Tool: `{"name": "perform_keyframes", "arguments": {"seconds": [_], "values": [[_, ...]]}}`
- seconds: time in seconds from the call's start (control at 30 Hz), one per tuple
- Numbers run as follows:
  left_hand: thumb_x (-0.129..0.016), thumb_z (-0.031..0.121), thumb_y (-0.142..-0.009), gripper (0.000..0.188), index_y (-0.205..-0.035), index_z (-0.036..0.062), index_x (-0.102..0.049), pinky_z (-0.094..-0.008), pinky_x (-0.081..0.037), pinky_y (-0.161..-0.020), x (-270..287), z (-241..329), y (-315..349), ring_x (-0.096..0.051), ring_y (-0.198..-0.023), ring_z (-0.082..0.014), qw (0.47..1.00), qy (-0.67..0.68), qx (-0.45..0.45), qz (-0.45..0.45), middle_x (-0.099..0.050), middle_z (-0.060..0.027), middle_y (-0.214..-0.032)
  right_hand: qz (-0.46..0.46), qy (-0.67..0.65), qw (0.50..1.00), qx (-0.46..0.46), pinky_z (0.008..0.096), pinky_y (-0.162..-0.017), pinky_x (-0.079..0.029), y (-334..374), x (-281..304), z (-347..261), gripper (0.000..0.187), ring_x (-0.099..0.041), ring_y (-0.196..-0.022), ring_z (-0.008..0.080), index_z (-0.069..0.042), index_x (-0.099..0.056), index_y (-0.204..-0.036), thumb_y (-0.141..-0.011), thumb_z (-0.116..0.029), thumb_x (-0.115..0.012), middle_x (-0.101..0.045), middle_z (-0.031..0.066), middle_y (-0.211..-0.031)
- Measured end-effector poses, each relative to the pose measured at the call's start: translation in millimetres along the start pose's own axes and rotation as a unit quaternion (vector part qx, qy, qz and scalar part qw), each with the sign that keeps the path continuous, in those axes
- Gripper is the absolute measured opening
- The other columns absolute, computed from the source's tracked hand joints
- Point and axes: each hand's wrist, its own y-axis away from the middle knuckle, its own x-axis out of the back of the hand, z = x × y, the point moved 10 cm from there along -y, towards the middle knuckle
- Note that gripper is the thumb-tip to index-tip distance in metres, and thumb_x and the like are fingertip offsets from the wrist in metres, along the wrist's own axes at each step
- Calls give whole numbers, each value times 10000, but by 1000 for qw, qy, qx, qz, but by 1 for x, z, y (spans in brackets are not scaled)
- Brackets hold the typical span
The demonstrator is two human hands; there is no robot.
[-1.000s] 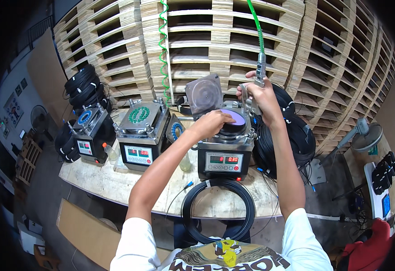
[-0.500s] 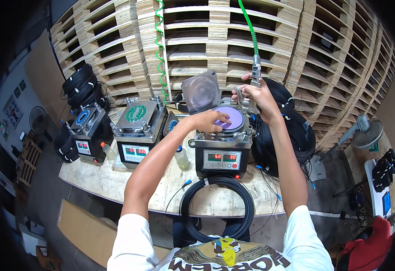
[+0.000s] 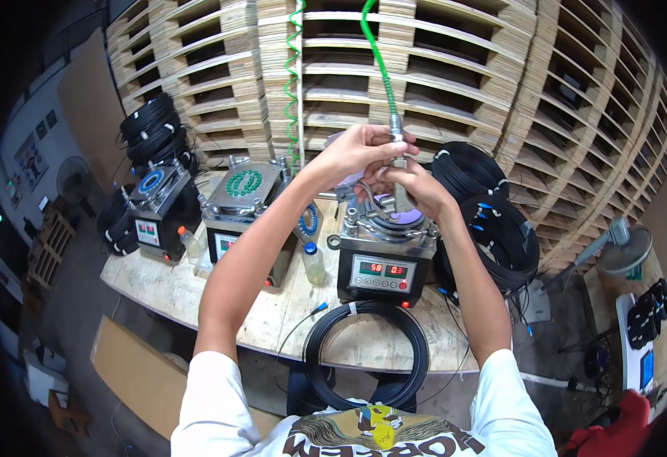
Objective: Operating industrial machines to polish or process fiber optic cable connectors.
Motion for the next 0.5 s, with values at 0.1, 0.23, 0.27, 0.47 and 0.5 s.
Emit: {"name": "perform_keyframes", "arguments": {"seconds": [0.1, 0.23, 0.27, 0.47, 0.5], "values": [[-648, 264, -991, 386, -1285, 16, -620, -292, -576, -839, 21, 9, 7, -699, -996, -141, 999, 16, -36, 10, -725, -66, -1139, -10, 163, 986, 15, 354, -929, -545, -4, 8, 8, 447, -673, -1061, 215, 42, -593, -1257, -956, -282, -651, -683, 132, -1131], [-604, 269, -1011, 387, -1307, 22, -571, -379, -582, -919, 103, 34, 13, -694, -1083, -216, 995, -10, 1, 104, -691, -103, -1216, 35, 177, 984, -15, 323, -862, -546, 13, 35, 30, 484, -669, -1047, 180, -19, -611, -1284, -964, -378, -659, -700, 135, -1095], [-604, 273, -1012, 391, -1301, 13, -569, -377, -585, -913, 127, 37, 12, -695, -1080, -216, 992, -16, 10, 124, -690, -105, -1215, 68, 207, 976, -17, 322, -785, -559, 15, 56, 44, 443, -695, -938, 172, -43, -625, -1273, -964, -357, -669, -709, 135, -1056], [-650, 239, -989, 291, -1171, 14, -619, -431, -550, -842, 287, 20, -17, -680, -979, -195, 958, -107, 74, 254, -713, -92, -1105, 234, 448, 862, 29, 371, -697, -500, 45, 127, 82, 225, -644, -746, 253, -53, -660, -1130, -919, -113, -610, -663, 149, -828], [-675, 228, -971, 225, -1051, 18, -667, -439, -528, -796, 317, 9, -19, -682, -855, -179, 944, -119, 82, 297, -721, -93, -1020, 275, 491, 823, 80, 402, -759, -483, 49, 124, 71, 229, -621, -808, 297, -54, -653, -1128, -914, -79, -573, -647, 172, -868]]}}
